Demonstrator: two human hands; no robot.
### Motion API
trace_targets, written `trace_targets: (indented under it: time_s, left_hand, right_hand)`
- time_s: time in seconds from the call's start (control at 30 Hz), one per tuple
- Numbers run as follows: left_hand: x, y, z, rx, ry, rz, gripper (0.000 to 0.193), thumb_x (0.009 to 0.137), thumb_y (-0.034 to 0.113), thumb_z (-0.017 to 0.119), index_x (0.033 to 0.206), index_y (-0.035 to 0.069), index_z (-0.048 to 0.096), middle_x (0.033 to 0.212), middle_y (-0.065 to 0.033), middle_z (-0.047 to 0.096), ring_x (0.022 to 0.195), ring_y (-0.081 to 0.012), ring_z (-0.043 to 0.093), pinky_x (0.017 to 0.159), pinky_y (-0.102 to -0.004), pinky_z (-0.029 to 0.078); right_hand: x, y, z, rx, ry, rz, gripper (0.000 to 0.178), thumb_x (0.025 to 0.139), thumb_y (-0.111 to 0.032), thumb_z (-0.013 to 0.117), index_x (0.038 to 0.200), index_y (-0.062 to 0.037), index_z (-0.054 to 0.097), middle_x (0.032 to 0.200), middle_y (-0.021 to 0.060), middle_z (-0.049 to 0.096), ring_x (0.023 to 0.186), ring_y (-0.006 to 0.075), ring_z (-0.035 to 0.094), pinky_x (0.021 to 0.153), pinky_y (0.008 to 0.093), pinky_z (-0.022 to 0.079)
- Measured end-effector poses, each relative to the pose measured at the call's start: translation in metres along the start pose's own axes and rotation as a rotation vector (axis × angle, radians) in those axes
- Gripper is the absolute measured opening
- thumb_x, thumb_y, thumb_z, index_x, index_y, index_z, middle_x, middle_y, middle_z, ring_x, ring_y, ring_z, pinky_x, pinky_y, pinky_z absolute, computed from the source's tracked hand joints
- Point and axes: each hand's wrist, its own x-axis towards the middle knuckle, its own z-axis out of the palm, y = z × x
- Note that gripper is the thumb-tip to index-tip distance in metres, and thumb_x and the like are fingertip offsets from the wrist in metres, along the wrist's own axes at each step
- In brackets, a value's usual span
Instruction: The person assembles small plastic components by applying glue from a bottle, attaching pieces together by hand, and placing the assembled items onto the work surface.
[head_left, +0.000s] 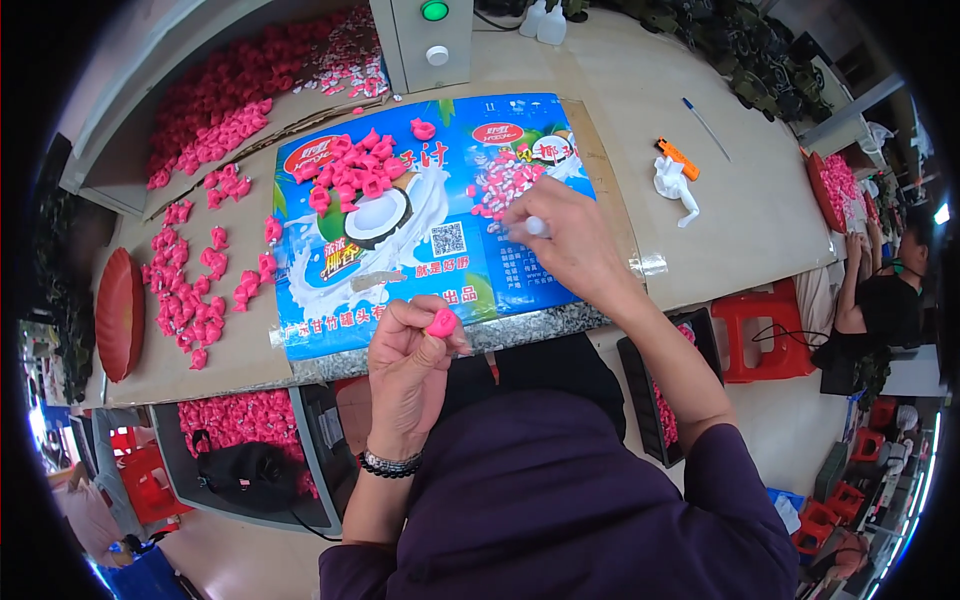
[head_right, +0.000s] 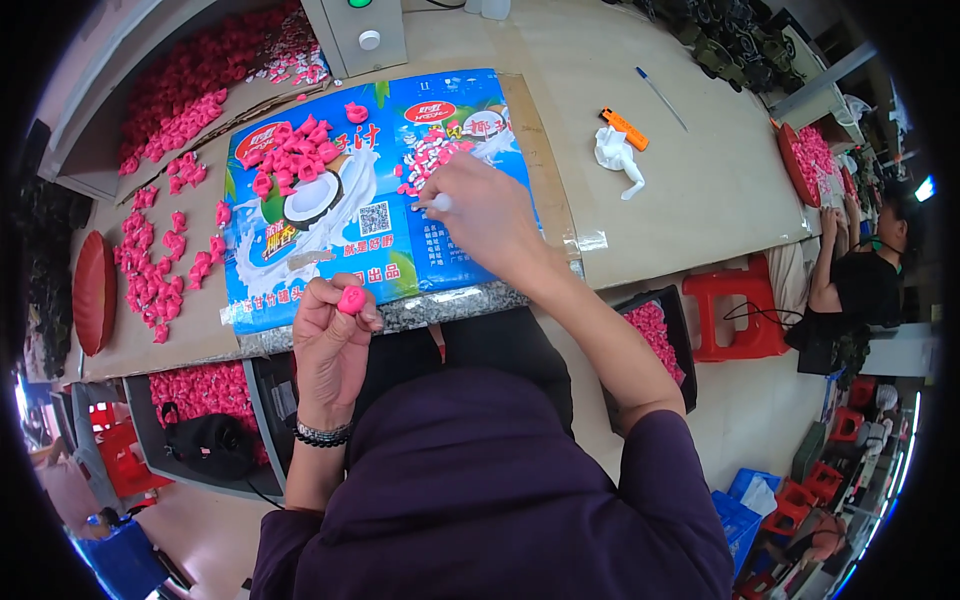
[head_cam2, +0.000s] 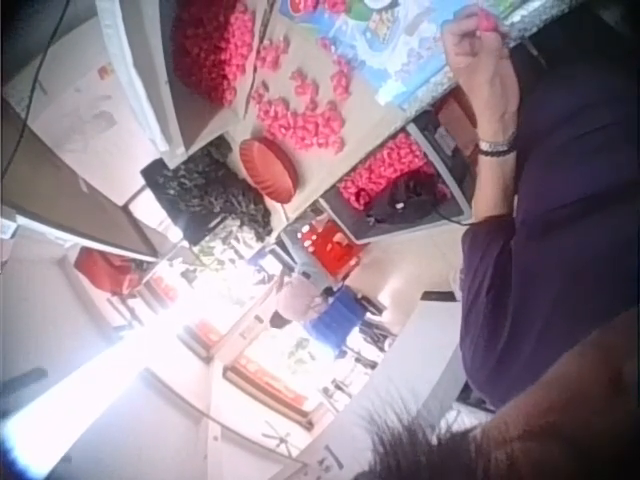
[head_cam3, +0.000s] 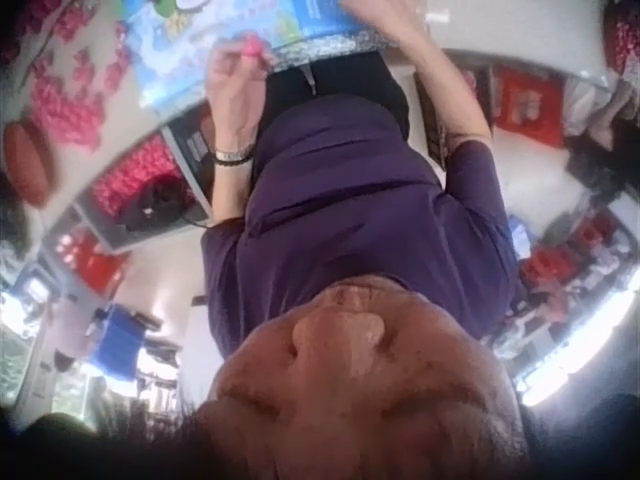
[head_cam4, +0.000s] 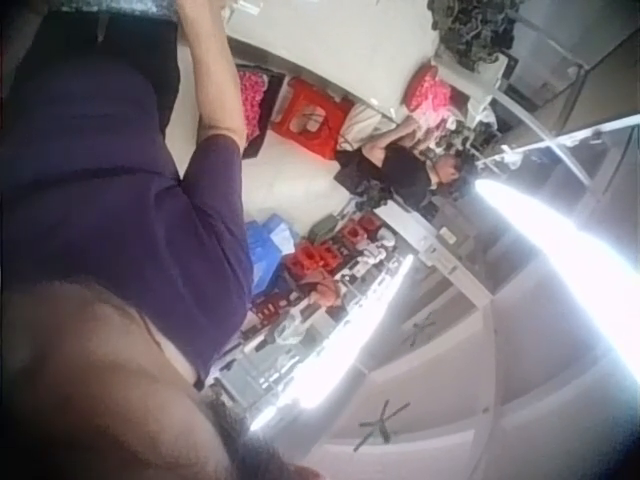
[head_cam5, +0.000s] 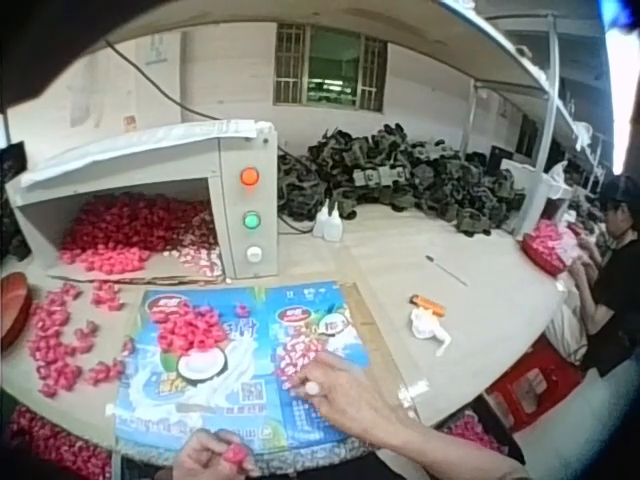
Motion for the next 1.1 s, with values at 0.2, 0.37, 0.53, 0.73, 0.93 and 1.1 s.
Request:
trace_targets:
  time_s: [0.2,0.37,0.53,0.73,0.93,1.1]
  left_hand:
    - [-0.001,0.000,-0.003,-0.009,0.005,-0.015,0.014,0.089,0.006,0.065,0.096,0.004,0.054,0.105,-0.0086,0.055,0.083,-0.0154,0.060,0.075,-0.0290,0.052]
    - [0.002,0.000,-0.006,-0.005,0.027,-0.022,0.013,0.090,0.007,0.064,0.098,0.004,0.055,0.106,-0.0094,0.056,0.084,-0.0156,0.061,0.076,-0.0293,0.052]
    - [0.005,-0.001,-0.005,0.059,0.085,0.021,0.017,0.090,0.008,0.065,0.104,0.002,0.056,0.107,-0.0101,0.059,0.085,-0.0160,0.062,0.078,-0.0306,0.052]
    - [0.007,-0.001,0.001,0.143,0.082,0.055,0.020,0.090,0.010,0.066,0.106,0.000,0.056,0.106,-0.0100,0.060,0.086,-0.0154,0.062,0.078,-0.0303,0.052]
    - [0.006,0.001,0.003,0.190,0.068,0.022,0.020,0.090,0.010,0.066,0.105,-0.001,0.058,0.103,-0.0097,0.062,0.084,-0.0141,0.062,0.076,-0.0279,0.052]
    - [0.007,0.003,0.000,0.241,0.012,-0.022,0.020,0.089,0.010,0.067,0.104,-0.002,0.059,0.096,-0.0088,0.064,0.080,-0.0127,0.062,0.074,-0.0264,0.052]
  right_hand:
    - [0.012,0.001,0.017,-0.280,-0.083,-0.153,0.011,0.073,-0.004,0.069,0.083,-0.0092,0.067,0.084,0.0060,0.061,0.084,0.0259,0.063,0.067,0.0394,0.051]
    - [0.013,-0.002,0.019,-0.314,-0.021,-0.179,0.011,0.072,-0.003,0.069,0.082,-0.0077,0.068,0.083,0.0063,0.063,0.081,0.0250,0.064,0.066,0.0368,0.051]
    - [-0.004,-0.043,0.001,0.357,-0.173,0.088,0.008,0.077,-0.001,0.070,0.085,-0.0029,0.068,0.080,0.0055,0.067,0.075,0.0150,0.063,0.066,0.0282,0.049]
    - [-0.024,-0.053,0.010,0.633,-0.126,0.121,0.008,0.078,0.002,0.072,0.083,-0.0007,0.066,0.082,0.0045,0.066,0.074,0.0109,0.060,0.065,0.0249,0.047]
    - [-0.027,-0.052,0.015,0.613,-0.133,0.058,0.011,0.075,0.002,0.074,0.081,-0.0021,0.066,0.083,0.0048,0.064,0.074,0.0124,0.060,0.066,0.0257,0.047]
    - [-0.029,-0.039,0.020,0.789,-0.163,0.106,0.015,0.072,0.003,0.076,0.078,-0.0025,0.064,0.083,0.0043,0.062,0.073,0.0124,0.059,0.066,0.0252,0.047]
